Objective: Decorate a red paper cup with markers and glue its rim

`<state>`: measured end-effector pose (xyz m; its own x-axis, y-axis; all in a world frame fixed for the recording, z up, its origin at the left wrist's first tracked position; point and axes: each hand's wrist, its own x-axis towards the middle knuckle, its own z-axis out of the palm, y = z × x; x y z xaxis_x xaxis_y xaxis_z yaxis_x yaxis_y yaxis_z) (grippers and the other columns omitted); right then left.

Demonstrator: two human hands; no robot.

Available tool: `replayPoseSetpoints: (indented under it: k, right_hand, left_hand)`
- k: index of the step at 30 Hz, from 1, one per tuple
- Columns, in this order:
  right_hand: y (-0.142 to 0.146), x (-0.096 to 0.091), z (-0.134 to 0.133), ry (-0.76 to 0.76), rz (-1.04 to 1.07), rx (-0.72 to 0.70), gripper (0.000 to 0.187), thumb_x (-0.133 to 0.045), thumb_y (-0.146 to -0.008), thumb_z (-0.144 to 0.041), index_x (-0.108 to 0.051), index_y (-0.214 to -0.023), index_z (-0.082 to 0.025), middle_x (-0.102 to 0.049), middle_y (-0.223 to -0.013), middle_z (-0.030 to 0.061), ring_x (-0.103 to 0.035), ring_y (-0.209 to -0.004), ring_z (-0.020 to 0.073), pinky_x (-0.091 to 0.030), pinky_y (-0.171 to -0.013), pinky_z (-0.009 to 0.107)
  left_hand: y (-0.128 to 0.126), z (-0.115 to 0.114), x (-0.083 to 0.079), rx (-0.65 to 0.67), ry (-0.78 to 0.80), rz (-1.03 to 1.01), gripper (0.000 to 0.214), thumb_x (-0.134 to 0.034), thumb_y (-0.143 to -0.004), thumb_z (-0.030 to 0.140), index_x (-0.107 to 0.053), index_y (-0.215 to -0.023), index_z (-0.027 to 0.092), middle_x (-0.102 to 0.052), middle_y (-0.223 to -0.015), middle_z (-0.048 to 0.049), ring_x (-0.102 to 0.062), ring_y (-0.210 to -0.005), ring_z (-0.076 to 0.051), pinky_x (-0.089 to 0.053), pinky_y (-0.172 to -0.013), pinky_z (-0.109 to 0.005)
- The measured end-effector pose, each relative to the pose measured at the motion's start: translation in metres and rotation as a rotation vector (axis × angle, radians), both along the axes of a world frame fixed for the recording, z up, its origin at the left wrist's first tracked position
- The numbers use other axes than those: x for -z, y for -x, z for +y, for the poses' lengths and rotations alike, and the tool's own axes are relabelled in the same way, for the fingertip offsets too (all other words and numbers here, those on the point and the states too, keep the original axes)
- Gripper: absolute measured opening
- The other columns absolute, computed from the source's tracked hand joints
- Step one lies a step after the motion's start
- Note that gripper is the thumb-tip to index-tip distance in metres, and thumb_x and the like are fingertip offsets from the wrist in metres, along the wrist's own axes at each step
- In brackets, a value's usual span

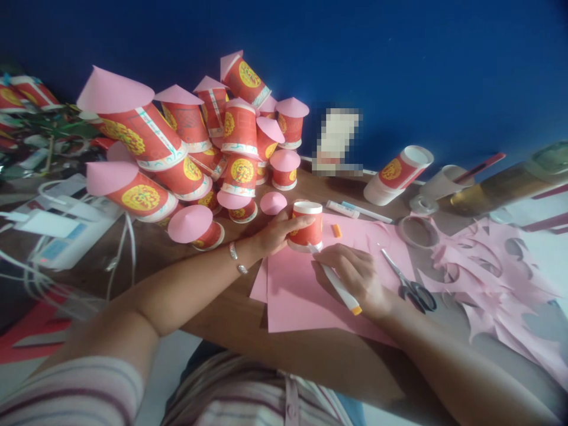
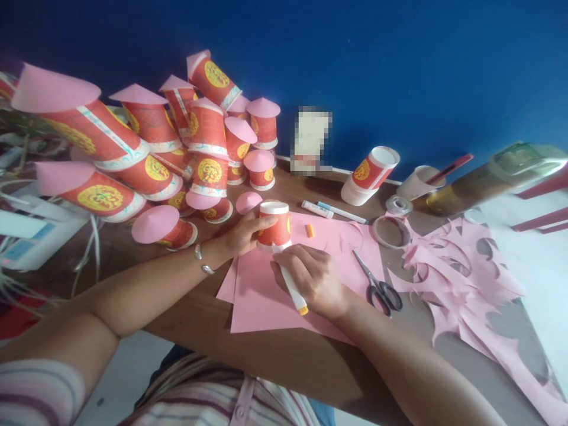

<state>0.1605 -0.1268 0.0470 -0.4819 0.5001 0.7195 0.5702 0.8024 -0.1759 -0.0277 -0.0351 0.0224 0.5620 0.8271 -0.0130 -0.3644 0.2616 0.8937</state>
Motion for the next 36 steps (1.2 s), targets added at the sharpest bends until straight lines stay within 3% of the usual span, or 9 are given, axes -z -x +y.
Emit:
replayPoseSetpoints:
  k: [22,36]
  right_hand:
    - [-0.0005,-0.0024,-0.0013,-0.058,0.022,-0.008,0.015,-0.066,-0.098,-0.007,-0.061,-0.107,-0.017,-0.072,-0.080,0.0031,-0.068,-0.066,0.0141,-0.056,-0.061,0.026]
    - [-0.0033,-0.0011,-0.0006,-0.043,0.008,0.002,0.013,-0.068,-0.098,-0.006,-0.062,-0.104,-0.016,-0.072,-0.080,0.0046,-0.068,-0.066,0.0147,-0.055,-0.062,0.027]
  left_hand:
    - [0.0019,0.0056,0.0045,0.047,0.124,-0.103,0.041,-0.083,-0.082,0.048,-0.075,-0.103,0.013,-0.075,-0.097,-0.0109,-0.070,-0.091,-0.023,-0.054,-0.084,-0.034]
    - [0.0011,0.0056,0.0042,0.036,0.094,-0.100,0.037,-0.081,-0.081,0.046,-0.074,-0.101,0.016,-0.075,-0.095,-0.0097,-0.070,-0.092,-0.024,-0.053,-0.085,-0.036]
